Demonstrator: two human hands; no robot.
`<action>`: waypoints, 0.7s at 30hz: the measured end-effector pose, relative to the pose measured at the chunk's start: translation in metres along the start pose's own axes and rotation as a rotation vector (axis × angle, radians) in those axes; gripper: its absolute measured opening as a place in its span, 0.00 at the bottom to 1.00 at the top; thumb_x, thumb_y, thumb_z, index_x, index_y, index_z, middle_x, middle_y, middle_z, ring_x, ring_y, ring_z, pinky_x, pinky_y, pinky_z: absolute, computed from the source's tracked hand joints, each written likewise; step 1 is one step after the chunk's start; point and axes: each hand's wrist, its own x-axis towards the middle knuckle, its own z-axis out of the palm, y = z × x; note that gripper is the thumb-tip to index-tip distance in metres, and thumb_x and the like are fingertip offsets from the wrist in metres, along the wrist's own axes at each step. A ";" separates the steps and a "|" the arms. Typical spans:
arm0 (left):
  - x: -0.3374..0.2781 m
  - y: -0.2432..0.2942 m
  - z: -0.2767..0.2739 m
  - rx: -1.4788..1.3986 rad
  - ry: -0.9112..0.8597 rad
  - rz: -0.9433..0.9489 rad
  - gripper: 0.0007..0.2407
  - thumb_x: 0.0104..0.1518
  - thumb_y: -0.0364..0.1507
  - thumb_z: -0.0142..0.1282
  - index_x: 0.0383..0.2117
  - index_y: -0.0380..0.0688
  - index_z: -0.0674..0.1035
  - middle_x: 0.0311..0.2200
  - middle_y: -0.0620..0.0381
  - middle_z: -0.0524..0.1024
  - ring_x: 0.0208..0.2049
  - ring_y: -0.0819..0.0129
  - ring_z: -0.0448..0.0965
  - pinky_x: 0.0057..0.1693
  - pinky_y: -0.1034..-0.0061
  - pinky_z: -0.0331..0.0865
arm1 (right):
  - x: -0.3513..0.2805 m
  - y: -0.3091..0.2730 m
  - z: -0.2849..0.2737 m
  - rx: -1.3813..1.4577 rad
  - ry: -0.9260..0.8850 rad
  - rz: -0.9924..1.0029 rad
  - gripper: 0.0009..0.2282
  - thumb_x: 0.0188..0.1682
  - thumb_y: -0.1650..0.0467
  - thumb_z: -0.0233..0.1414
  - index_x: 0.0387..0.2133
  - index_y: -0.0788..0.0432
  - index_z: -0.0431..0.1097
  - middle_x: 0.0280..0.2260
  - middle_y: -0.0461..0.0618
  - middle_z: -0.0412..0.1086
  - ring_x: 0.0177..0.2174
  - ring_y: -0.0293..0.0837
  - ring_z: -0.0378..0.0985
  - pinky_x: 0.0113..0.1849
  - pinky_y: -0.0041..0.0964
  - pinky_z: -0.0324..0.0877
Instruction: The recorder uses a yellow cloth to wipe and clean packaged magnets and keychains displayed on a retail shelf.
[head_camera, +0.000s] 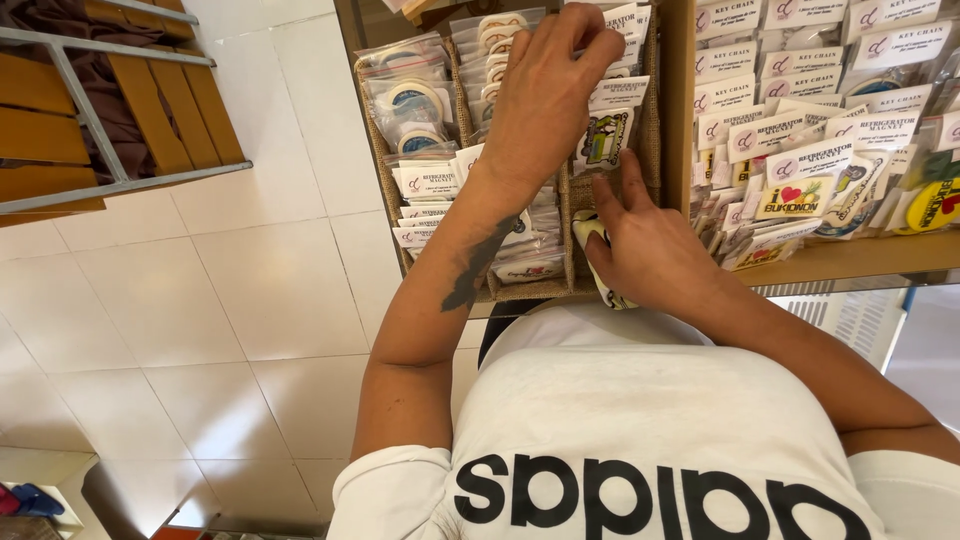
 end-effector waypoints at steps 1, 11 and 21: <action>0.000 0.000 0.001 0.000 0.001 0.001 0.13 0.48 0.15 0.59 0.36 0.47 0.76 0.39 0.61 0.68 0.39 0.67 0.72 0.49 0.70 0.62 | 0.000 0.000 0.001 -0.001 0.001 0.000 0.30 0.46 0.66 0.52 0.60 0.73 0.60 0.63 0.87 0.47 0.27 0.81 0.77 0.26 0.62 0.76; -0.002 0.001 0.002 -0.009 -0.002 -0.009 0.16 0.47 0.14 0.60 0.39 0.48 0.76 0.43 0.63 0.69 0.42 0.67 0.73 0.51 0.70 0.62 | 0.000 0.000 -0.002 -0.048 -0.012 -0.012 0.29 0.46 0.65 0.51 0.59 0.73 0.62 0.63 0.85 0.50 0.24 0.75 0.80 0.24 0.57 0.77; -0.030 0.005 -0.034 -0.028 0.027 -0.157 0.12 0.58 0.18 0.62 0.47 0.45 0.80 0.52 0.57 0.71 0.48 0.65 0.77 0.56 0.68 0.70 | -0.008 0.003 -0.005 -0.048 -0.041 -0.028 0.25 0.48 0.64 0.51 0.56 0.69 0.66 0.53 0.68 0.71 0.31 0.68 0.82 0.30 0.56 0.78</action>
